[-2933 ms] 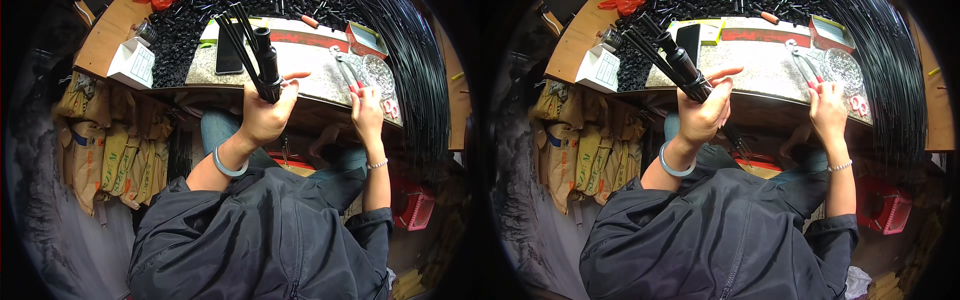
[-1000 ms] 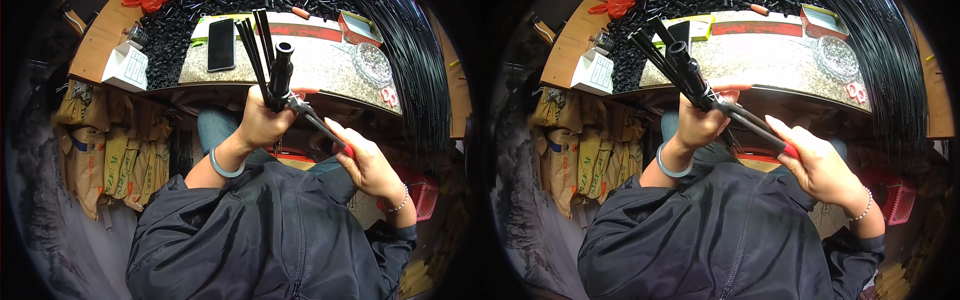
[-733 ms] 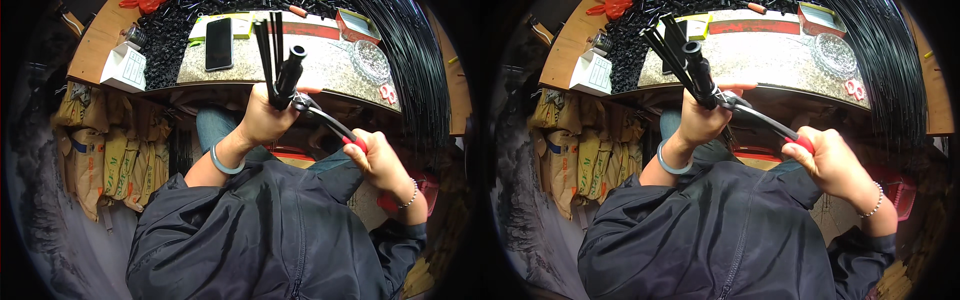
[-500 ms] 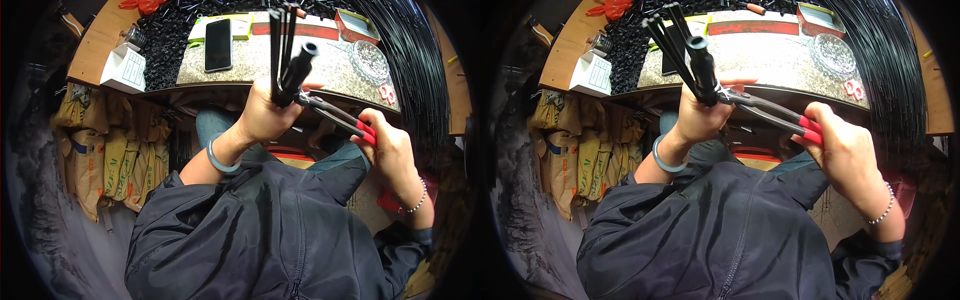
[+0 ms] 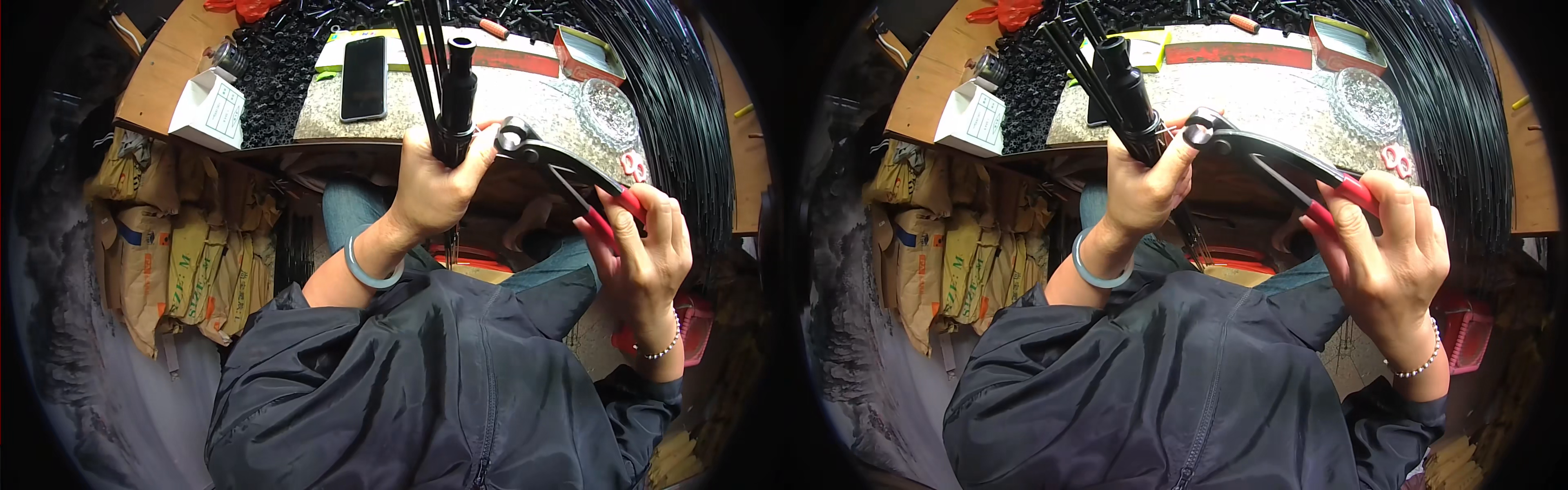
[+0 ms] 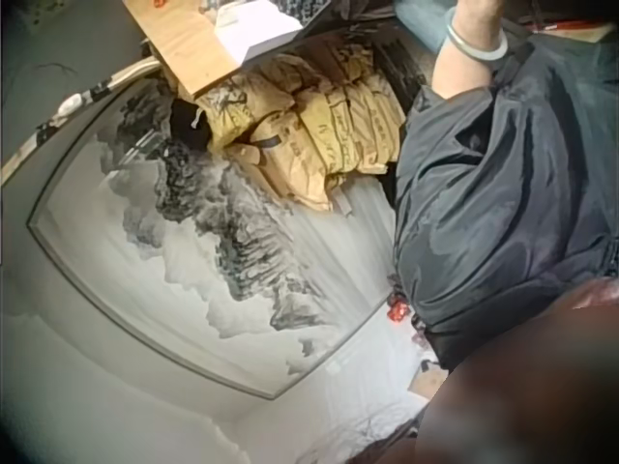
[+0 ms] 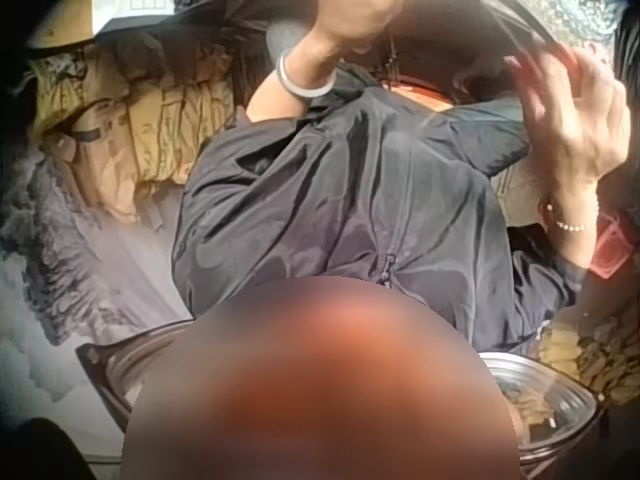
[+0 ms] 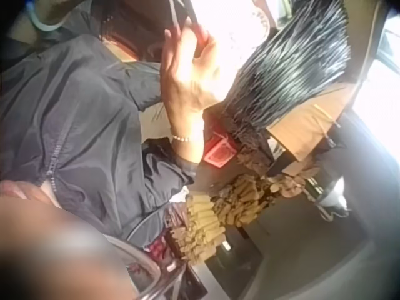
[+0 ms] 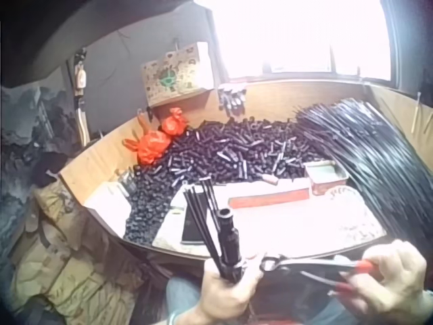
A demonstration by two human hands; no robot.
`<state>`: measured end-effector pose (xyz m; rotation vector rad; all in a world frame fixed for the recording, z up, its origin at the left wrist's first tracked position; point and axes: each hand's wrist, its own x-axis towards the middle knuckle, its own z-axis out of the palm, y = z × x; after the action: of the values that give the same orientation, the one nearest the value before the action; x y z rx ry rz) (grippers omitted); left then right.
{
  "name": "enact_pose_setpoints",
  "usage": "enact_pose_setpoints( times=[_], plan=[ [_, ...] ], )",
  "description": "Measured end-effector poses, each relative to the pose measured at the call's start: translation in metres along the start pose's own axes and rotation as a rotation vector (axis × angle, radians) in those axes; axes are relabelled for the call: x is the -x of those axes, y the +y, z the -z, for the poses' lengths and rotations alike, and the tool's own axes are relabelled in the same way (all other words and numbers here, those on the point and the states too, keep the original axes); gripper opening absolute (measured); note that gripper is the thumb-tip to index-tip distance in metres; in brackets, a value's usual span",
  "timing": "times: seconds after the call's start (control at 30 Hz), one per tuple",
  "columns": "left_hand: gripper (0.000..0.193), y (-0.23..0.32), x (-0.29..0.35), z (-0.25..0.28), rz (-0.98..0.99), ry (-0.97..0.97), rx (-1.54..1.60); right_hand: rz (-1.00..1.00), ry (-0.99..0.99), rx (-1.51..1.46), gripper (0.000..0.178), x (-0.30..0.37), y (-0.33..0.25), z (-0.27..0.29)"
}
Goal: Insert and secure thin black ribs into an umbrella frame hub using pliers.
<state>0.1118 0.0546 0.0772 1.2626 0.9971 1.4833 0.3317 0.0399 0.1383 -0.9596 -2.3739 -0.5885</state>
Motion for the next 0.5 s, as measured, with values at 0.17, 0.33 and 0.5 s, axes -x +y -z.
enact_pose_setpoints(
  times=[0.17, 0.33, 0.5],
  plan=[
    [0.021, 0.0029, -0.0006, -0.003, 0.017, -0.018, 0.026, 0.056, -0.007, 0.075, 0.023, -0.0005, -0.0014, 0.0046],
    [0.02, 0.0028, 0.0016, -0.0039, 0.013, -0.031, 0.04, 0.087, 0.021, 0.098, 0.015, 0.0032, -0.0017, 0.0055],
    [0.02, 0.0021, 0.0042, -0.0047, 0.003, -0.051, 0.041, 0.087, 0.003, 0.132, 0.015, 0.0032, -0.0055, 0.0087]
  ],
)
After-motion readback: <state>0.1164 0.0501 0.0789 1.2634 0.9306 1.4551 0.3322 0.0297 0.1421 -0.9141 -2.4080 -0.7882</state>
